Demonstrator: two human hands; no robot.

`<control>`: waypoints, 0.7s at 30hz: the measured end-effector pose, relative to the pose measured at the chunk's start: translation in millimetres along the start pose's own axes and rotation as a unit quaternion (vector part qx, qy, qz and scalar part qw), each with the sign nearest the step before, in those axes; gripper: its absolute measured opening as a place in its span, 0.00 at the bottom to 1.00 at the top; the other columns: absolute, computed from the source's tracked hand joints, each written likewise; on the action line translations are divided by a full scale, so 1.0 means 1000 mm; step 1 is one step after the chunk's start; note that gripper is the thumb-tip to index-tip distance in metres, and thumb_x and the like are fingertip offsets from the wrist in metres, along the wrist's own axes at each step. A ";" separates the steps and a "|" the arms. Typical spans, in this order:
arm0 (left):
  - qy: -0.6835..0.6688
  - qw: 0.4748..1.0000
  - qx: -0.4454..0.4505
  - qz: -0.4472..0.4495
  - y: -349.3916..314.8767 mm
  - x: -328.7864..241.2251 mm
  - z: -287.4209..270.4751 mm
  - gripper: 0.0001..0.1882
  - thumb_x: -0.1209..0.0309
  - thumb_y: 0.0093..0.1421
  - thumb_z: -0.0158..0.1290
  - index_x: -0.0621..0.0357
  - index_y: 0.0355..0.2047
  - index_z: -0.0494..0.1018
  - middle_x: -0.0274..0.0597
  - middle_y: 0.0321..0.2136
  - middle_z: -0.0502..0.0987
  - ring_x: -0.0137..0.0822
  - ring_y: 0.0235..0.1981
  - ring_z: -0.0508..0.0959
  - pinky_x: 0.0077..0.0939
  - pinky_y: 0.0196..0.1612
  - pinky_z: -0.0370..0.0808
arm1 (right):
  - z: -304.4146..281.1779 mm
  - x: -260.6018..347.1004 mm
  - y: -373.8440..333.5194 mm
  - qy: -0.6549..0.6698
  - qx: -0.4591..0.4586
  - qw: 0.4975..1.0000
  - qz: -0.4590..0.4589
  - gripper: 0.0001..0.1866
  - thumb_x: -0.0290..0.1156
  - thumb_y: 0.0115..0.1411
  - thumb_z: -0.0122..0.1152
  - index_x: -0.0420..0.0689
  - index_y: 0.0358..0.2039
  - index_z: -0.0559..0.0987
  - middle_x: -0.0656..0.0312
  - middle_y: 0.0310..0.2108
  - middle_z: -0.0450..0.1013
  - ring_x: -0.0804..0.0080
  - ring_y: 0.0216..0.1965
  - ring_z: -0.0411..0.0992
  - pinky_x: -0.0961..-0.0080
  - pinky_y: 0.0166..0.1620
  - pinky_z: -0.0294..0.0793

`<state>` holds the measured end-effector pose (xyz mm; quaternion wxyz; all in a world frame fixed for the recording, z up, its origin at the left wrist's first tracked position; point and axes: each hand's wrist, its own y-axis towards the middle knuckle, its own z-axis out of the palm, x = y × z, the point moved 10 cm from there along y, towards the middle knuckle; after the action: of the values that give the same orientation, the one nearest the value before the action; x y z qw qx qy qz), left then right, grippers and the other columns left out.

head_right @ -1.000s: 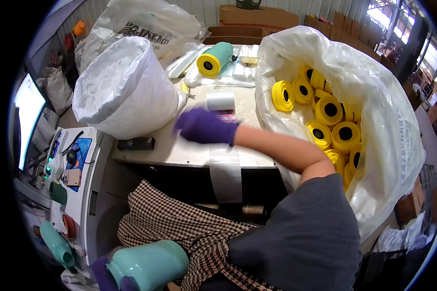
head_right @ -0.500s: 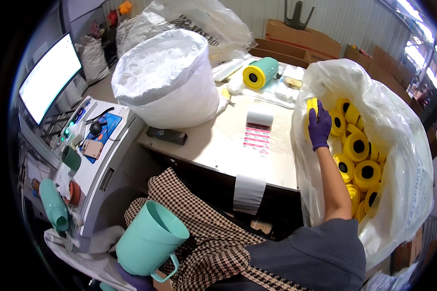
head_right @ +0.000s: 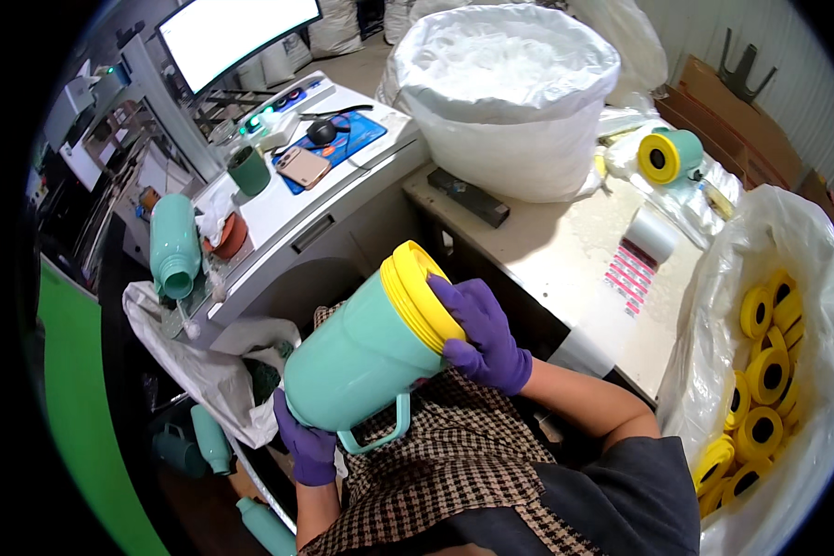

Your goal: The person repeatedly picks up teal plastic containers, applies a printed label to the side using a label printer, and places the labeled containers into a white bag. The person also handles yellow plastic rings and places them into a separate bag.

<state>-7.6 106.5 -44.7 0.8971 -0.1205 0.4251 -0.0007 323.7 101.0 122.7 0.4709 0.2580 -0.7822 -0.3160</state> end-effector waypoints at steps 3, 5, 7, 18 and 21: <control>-0.075 0.997 -0.020 -0.022 -0.002 -0.003 -0.003 0.28 0.49 0.73 0.43 0.56 0.63 0.67 0.44 0.59 0.73 0.43 0.57 0.75 0.42 0.61 0.72 | 0.011 0.007 -0.011 0.023 -0.001 0.999 -0.036 0.38 0.55 0.72 0.46 0.31 0.65 0.66 0.49 0.45 0.71 0.59 0.43 0.70 0.66 0.50 0.71; -0.064 0.997 -0.037 -0.005 -0.006 -0.008 -0.010 0.28 0.50 0.73 0.43 0.58 0.62 0.67 0.45 0.57 0.74 0.43 0.56 0.75 0.40 0.60 0.72 | 0.016 0.010 -0.015 0.026 -0.003 0.999 -0.045 0.37 0.54 0.72 0.44 0.30 0.65 0.66 0.48 0.46 0.71 0.60 0.42 0.70 0.65 0.49 0.71; 0.217 0.961 -0.006 0.170 -0.020 -0.042 0.006 0.27 0.52 0.73 0.42 0.61 0.60 0.67 0.45 0.55 0.73 0.42 0.54 0.74 0.38 0.59 0.70 | 0.011 0.008 -0.020 0.024 -0.012 0.999 -0.020 0.38 0.53 0.73 0.40 0.27 0.64 0.64 0.47 0.46 0.71 0.61 0.40 0.70 0.66 0.46 0.72; 0.498 0.572 0.283 0.587 -0.137 -0.102 0.137 0.38 0.44 0.43 0.69 0.50 0.49 0.71 0.46 0.43 0.69 0.49 0.32 0.77 0.45 0.38 0.78 | -0.002 -0.061 -0.041 0.109 0.052 0.951 0.284 0.26 0.40 0.77 0.30 0.37 0.63 0.70 0.48 0.54 0.75 0.59 0.55 0.74 0.67 0.62 0.67; 0.556 0.629 0.259 0.477 -0.113 -0.106 0.162 0.48 0.46 0.40 0.73 0.54 0.58 0.67 0.50 0.54 0.65 0.49 0.50 0.76 0.41 0.50 0.79 | -0.043 -0.040 -0.029 0.060 -0.065 0.962 0.259 0.25 0.36 0.76 0.31 0.35 0.62 0.70 0.45 0.55 0.74 0.53 0.55 0.74 0.65 0.61 0.68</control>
<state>59.4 42.6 159.1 0.3595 0.3597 0.8237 0.2507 382.5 98.9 93.5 0.5981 0.0345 -0.7706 -0.2173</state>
